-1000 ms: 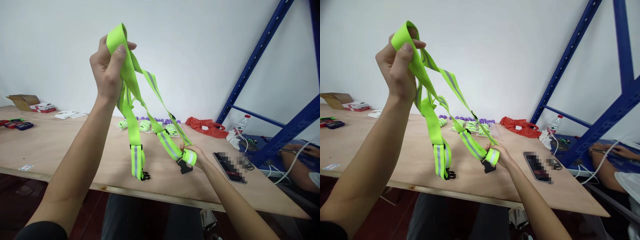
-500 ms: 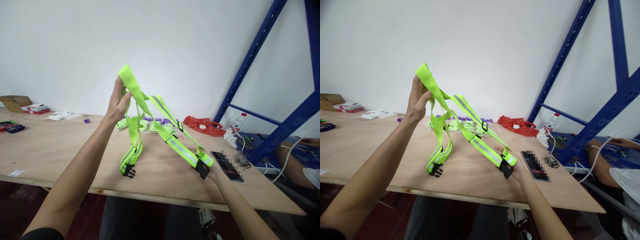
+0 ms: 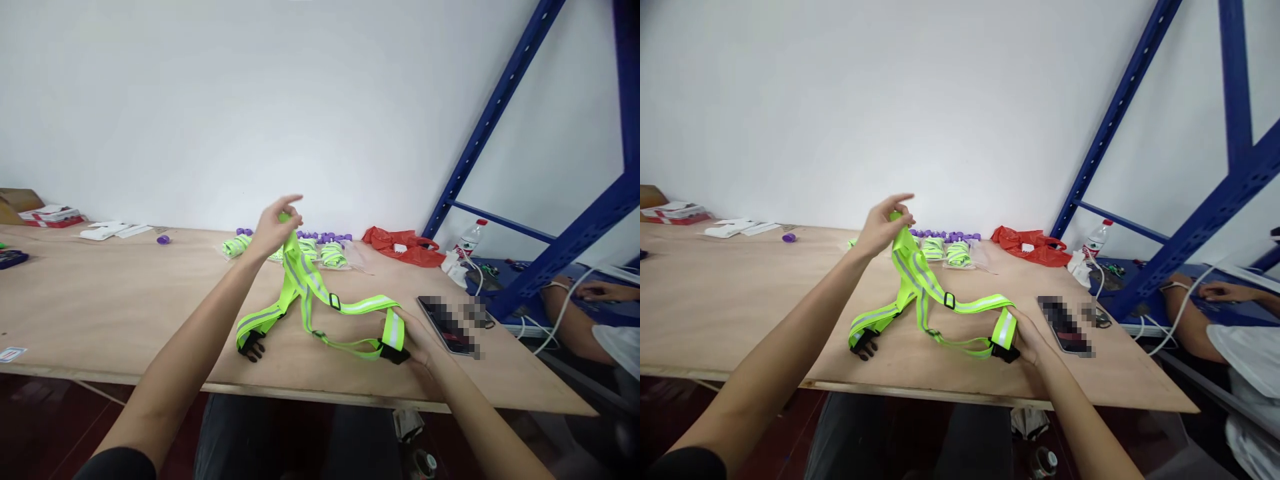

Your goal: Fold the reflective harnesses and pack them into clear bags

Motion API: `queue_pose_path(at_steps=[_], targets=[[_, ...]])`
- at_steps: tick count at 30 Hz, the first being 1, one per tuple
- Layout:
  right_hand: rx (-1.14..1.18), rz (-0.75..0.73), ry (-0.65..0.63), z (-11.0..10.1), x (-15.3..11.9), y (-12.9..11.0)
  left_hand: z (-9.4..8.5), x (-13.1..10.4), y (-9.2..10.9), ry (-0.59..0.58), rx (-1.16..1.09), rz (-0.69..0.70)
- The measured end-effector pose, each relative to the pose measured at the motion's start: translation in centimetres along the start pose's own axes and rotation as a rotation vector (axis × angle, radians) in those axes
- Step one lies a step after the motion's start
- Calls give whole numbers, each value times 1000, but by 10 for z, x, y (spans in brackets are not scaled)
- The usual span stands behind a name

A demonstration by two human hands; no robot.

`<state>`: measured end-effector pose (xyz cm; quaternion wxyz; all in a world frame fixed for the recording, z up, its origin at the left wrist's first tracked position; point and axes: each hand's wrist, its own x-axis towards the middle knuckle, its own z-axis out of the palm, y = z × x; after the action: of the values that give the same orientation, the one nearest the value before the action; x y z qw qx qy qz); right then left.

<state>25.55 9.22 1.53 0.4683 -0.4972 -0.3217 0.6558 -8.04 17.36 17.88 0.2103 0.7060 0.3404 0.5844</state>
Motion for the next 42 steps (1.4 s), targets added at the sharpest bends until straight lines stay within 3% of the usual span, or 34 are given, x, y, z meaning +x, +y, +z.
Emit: queue_pose_path(at_steps=[3, 7, 11, 14, 16, 18, 21, 23, 25, 27, 29, 33, 37, 40, 42], targets=[[-66, 29, 20, -4, 1, -2, 10, -5, -34, -130, 171, -147], [-272, -153, 81, -14, 4, -6, 15, -18, -64, -303, 506, -251], [-483, -271, 236, -31, 14, -8, 6, -30, -76, -399, 683, -307], [-650, -443, 374, -36, 18, -9, -5, -35, -71, -417, 798, -325], [-828, -657, 462, -29, 15, -9, -11, -41, -61, -379, 855, -314], [-1050, -910, 455, -10, 6, -8, -13, -54, -48, -322, 921, -294], [-1330, -1117, 193, 39, -5, -2, -5, -88, -33, -357, 1007, -318], [-1505, -1069, 33, 76, -4, 4, 3, -117, -30, -517, 1004, -355], [-1641, -999, -42, 106, 4, 10, 10, -141, -34, -585, 1004, -369], [-1714, -893, -81, 126, 17, 14, 11, -155, -42, -584, 1004, -398], [-1674, -776, -145, 132, 32, 13, 5, -159, -50, -543, 952, -441], [-1233, -650, -311, 110, 57, -2, -30, -155, -58, -456, 730, -500], [-861, -500, -292, 67, 77, -22, -76, -153, -66, -371, 306, -672], [-940, -430, -229, 38, 87, -31, -98, -156, -74, -359, 232, -816], [-1108, -440, -186, 26, 91, -34, -101, -161, -77, -313, 361, -798]])
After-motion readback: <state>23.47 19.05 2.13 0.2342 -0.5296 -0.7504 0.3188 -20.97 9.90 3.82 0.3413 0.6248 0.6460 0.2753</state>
